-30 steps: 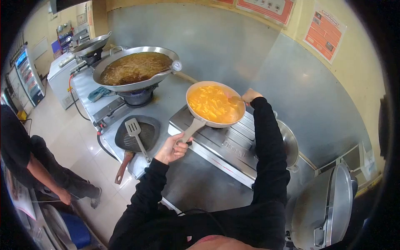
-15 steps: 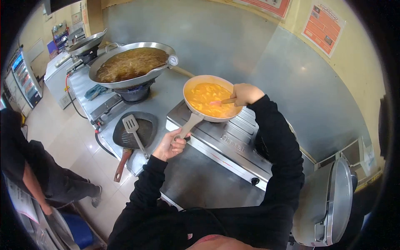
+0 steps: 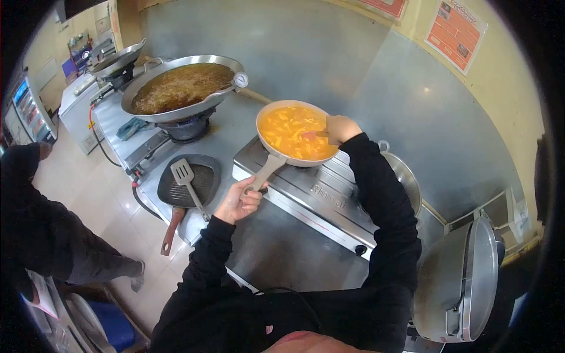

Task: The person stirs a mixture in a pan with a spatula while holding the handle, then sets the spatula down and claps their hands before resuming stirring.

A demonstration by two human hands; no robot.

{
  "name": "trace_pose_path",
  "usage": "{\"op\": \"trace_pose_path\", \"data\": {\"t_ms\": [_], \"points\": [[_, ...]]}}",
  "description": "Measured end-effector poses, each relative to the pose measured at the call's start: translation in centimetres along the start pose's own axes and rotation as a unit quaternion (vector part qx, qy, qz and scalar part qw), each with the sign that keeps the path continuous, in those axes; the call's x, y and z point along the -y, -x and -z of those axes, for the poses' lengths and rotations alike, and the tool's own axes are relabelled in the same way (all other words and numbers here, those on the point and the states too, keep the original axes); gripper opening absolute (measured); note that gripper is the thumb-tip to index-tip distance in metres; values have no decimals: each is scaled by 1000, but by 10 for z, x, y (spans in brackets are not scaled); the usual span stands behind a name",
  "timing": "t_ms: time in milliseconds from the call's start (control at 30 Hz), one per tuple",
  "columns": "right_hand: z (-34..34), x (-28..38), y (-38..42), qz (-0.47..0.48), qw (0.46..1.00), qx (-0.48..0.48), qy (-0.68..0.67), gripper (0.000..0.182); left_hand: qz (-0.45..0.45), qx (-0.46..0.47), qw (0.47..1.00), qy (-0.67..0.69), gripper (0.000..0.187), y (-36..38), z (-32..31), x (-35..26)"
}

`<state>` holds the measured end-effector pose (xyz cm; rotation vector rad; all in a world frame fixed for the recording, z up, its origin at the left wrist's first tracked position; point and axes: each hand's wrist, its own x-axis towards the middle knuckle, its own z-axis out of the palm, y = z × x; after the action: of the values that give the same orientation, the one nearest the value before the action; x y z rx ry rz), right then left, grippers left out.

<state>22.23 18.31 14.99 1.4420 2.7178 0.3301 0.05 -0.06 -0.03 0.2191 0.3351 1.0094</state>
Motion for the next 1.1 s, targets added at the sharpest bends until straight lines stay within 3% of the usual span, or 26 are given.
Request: {"op": "trace_pose_path", "data": {"t_ms": [233, 400, 567, 667, 833, 900, 1100], "points": [[-20, 4, -48, -14, 999, -40, -19, 35, 1, -23, 1000, -17, 36, -1, -2, -1], [-1, -9, -61, -28, 999, -5, -46, 29, 14, -18, 1000, -13, 36, 0, 3, -2], [70, -2, -4, -33, 996, -2, -85, 20, 3, -26, 1000, -16, 36, 1, -2, 0], [84, 4, 29, 40, 998, 6, -45, 29, 18, -5, 1000, 12, 35, -2, 4, 0], [62, 32, 58, 93, 994, 51, -15, 32, 0, -3, 1000, 18, 37, -1, -1, 2], [35, 36, 48, 123, 992, 30, -23, 16, 0, 3, 1000, 13, 36, -2, 2, 1], [11, 51, 7, 89, 995, 2, -49, 18, 1, -10, 1000, 2, 36, -2, 1, 1]]}}
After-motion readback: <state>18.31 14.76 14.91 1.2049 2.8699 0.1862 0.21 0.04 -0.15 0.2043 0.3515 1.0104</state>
